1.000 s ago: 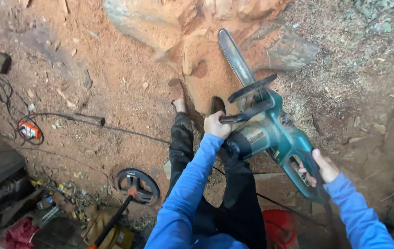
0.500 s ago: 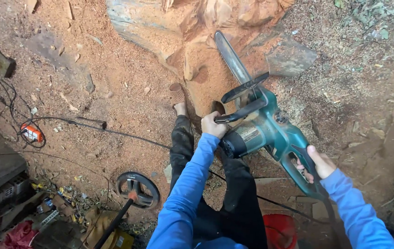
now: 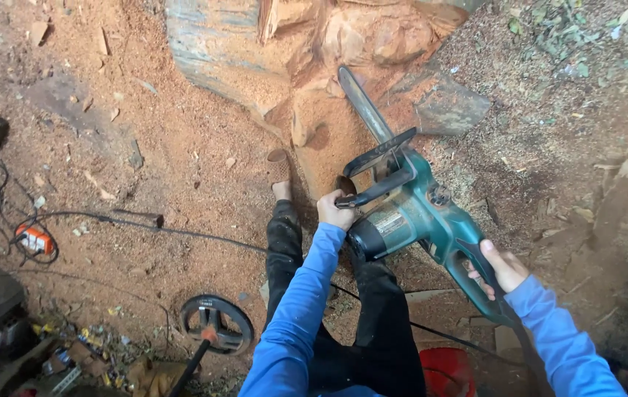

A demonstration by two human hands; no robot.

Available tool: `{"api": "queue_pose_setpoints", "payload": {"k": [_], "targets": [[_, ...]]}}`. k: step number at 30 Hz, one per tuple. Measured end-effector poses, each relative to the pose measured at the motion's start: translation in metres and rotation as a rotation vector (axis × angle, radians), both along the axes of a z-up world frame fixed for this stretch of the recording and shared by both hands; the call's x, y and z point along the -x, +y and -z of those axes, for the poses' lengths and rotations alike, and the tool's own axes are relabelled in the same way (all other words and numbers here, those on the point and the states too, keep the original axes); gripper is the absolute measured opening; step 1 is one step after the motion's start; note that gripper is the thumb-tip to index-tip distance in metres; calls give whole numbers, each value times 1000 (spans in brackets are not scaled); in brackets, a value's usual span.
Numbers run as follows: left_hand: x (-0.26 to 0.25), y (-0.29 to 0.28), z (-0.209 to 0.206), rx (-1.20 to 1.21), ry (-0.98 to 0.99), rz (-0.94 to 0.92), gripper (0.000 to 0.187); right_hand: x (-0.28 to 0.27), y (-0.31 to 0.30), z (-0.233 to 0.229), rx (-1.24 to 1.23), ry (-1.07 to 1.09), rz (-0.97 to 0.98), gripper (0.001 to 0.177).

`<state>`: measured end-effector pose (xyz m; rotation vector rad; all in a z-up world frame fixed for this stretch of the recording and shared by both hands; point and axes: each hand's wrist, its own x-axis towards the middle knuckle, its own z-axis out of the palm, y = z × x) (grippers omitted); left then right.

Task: Carving a large wooden stump into a sculpture using an electric chainsaw.

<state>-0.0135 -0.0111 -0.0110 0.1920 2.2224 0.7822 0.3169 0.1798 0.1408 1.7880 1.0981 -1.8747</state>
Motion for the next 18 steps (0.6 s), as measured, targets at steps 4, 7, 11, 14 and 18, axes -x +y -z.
{"api": "queue_pose_setpoints", "payload": {"k": [4,7,11,14,18], "targets": [[11,-9,10,-28,-17,-17,24,23,-11,-17,-4,-76,1,86],[28,-20,15,-52,-56,-13,27,64,-29,-48,-43,-156,15,84],[66,-35,8,-55,-66,2,30,82,-80,-59,-143,-159,9,79],[98,-37,-12,-172,-11,106,30,122,-110,-100,-127,-191,118,80],[141,-23,-17,-202,-22,196,22,145,-131,-99,-101,-155,150,98]]}}
